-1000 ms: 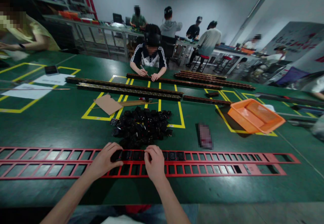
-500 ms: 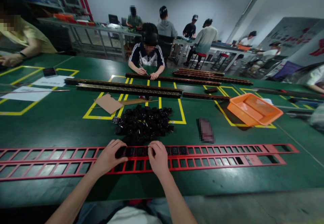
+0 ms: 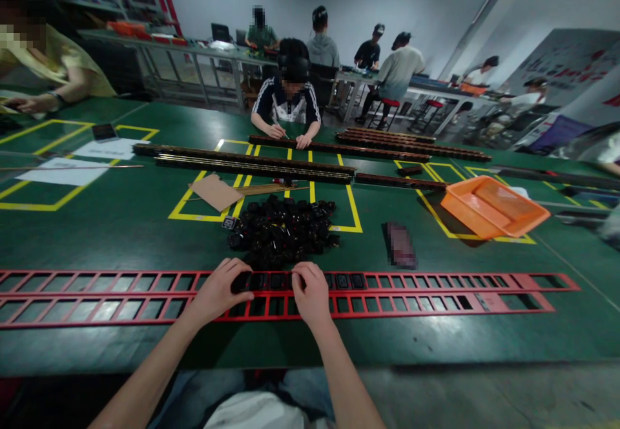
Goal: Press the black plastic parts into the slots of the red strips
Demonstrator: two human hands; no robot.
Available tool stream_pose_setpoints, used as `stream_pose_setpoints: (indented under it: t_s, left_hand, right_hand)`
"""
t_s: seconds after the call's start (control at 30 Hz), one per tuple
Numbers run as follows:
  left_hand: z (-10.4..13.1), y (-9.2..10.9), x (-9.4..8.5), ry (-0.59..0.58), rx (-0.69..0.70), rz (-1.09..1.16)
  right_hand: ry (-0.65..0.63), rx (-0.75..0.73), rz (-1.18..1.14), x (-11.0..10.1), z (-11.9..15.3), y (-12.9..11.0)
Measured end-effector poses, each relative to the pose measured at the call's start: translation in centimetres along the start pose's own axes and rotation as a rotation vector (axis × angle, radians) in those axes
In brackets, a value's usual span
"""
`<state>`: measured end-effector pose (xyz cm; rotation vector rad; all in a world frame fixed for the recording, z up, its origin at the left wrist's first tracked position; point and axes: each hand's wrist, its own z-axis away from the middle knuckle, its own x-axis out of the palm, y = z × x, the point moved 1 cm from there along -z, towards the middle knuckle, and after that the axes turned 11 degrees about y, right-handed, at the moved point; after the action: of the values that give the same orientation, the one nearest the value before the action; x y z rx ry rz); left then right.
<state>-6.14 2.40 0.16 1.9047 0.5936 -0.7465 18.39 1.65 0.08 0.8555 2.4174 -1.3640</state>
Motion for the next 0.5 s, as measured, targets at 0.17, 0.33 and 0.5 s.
stream_pose_setpoints:
  t_s: [0.17, 0.33, 0.5]
  left_hand:
    - [0.1, 0.2, -0.6, -0.065, 0.028, 0.049]
    - [0.2, 0.0, -1.3, -0.096, 0.062, 0.099]
    - [0.4, -0.3, -1.5, -0.099, 0.068, 0.109]
  right_hand:
    - [0.001, 0.002, -0.011, 0.0, 0.0, 0.0]
    - [-0.010, 0.004, -0.006, -0.1, 0.0, -0.1]
    - [-0.002, -0.011, -0.003, 0.0, 0.0, -0.1]
